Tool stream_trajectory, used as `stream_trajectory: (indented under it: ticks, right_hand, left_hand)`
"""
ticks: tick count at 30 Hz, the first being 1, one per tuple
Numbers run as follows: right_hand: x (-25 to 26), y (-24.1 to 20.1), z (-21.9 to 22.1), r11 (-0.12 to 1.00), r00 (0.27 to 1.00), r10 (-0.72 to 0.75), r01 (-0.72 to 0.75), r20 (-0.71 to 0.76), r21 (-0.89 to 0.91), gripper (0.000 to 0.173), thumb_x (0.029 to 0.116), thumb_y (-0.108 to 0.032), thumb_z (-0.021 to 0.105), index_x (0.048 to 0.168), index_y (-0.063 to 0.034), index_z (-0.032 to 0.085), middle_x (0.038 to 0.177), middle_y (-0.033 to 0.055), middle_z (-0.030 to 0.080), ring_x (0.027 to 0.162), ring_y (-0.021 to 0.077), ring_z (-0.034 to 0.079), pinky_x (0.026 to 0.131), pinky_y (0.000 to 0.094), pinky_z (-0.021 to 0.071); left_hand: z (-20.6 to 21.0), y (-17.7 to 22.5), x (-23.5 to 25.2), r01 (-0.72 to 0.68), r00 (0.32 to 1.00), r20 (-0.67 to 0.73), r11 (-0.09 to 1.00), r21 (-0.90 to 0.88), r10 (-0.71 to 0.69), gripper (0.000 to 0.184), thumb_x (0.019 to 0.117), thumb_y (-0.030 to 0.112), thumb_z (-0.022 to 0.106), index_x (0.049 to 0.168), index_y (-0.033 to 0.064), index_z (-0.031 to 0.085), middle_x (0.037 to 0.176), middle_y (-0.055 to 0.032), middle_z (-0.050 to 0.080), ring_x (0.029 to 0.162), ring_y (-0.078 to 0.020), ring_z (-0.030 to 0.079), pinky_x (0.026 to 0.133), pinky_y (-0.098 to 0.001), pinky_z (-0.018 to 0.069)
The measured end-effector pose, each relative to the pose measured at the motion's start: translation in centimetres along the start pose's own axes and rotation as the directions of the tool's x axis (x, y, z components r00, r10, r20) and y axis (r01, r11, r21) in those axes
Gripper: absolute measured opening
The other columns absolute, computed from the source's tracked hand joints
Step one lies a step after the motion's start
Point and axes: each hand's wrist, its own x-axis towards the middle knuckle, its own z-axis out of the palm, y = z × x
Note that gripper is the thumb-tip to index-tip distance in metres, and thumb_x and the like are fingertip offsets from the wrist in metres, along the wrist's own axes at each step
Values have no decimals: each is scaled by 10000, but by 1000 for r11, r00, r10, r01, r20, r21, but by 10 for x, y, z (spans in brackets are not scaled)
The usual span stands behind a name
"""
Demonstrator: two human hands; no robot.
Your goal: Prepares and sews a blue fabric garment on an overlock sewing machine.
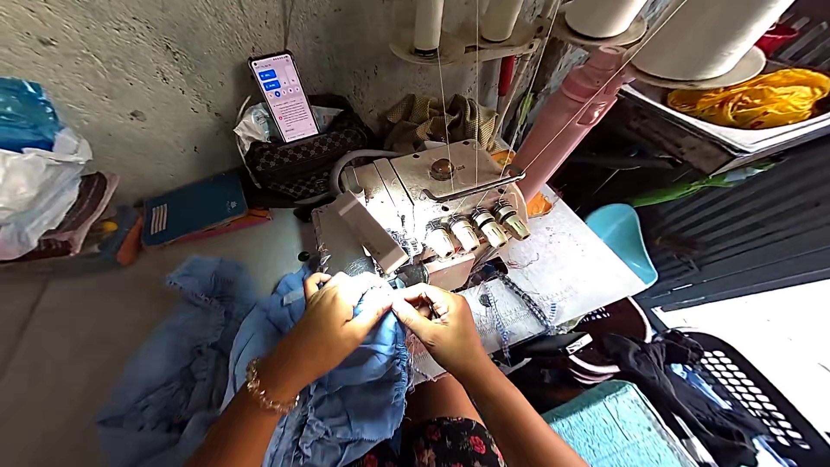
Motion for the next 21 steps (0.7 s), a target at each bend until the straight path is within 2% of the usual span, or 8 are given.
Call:
stream_trajectory:
  ticks: [3, 6, 8, 10, 12, 15, 17, 21]
  right_hand:
    - [-2, -3, -5, 996, 996, -77, 75, -36, -43, 156, 928, -173, 659, 908, -42, 743, 797, -48, 691, 647, -97, 538, 595, 81, 440]
    - [0, 4, -4, 981, 995, -74, 60, -69, -183, 146, 898, -190, 659, 877, -71, 741, 779, -46, 674, 620, -54, 517, 569, 135, 423]
    - [3, 16, 2, 975, 995, -31, 10, -94, -223, 138, 871, -197, 671, 844, -80, 740, 755, -40, 656, 612, -11, 514, 573, 191, 423]
    - [5, 25, 7, 987, 993, 21, -40, -117, -159, 107, 845, -198, 691, 826, -99, 725, 719, -77, 611, 596, -35, 475, 562, 167, 397]
    - [6, 28, 10, 993, 988, 59, -73, -141, -95, 90, 821, -191, 711, 831, -103, 697, 674, -100, 558, 569, -45, 449, 541, 151, 374]
    - [7, 30, 14, 990, 982, 131, -121, -135, 78, 151, 804, -137, 719, 890, -106, 599, 645, -126, 485, 538, -69, 419, 517, 106, 351]
    - [10, 28, 14, 976, 978, 168, -147, -122, 162, 164, 804, -99, 714, 881, -107, 570, 639, -127, 479, 535, -77, 418, 516, 92, 343]
    - [15, 27, 15, 962, 972, 204, -178, -113, 208, 160, 819, -88, 706, 857, -122, 554, 648, -127, 493, 554, -85, 438, 529, 85, 357]
  left_hand:
    - [-1, 14, -6, -35, 995, -84, 985, 166, 49, 409, 1046, 362, 422, 992, 97, 729, 900, -51, 714, 952, -219, 668, 971, -578, 355]
    - [11, 14, -6, -12, 975, -206, 943, 332, 85, 404, 1043, 295, 404, 892, 79, 711, 770, -72, 652, 817, -272, 641, 874, -544, 385]
    - [23, 3, -3, 28, 968, -245, 948, 316, 53, 370, 1031, 291, 426, 965, 86, 726, 817, -71, 689, 808, -271, 648, 818, -505, 426]
    - [32, -3, -2, 69, 963, -268, 960, 270, 6, 354, 1027, 303, 424, 1030, 109, 721, 854, -55, 704, 806, -258, 647, 780, -484, 434]
    - [32, -2, -2, 105, 964, -264, 966, 236, -41, 333, 1003, 302, 428, 1035, 129, 710, 829, -35, 682, 803, -236, 629, 790, -480, 406]
    - [30, -3, -2, 131, 962, -263, 965, 228, -69, 309, 978, 323, 449, 925, 138, 691, 752, -11, 636, 759, -197, 608, 796, -476, 380]
    - [29, -4, 0, 142, 958, -279, 958, 248, -69, 296, 952, 324, 468, 876, 138, 684, 704, -7, 622, 719, -187, 607, 784, -476, 376]
    - [27, -3, 6, 149, 948, -312, 948, 283, -56, 276, 923, 322, 501, 813, 130, 666, 663, -9, 591, 677, -178, 586, 776, -475, 362]
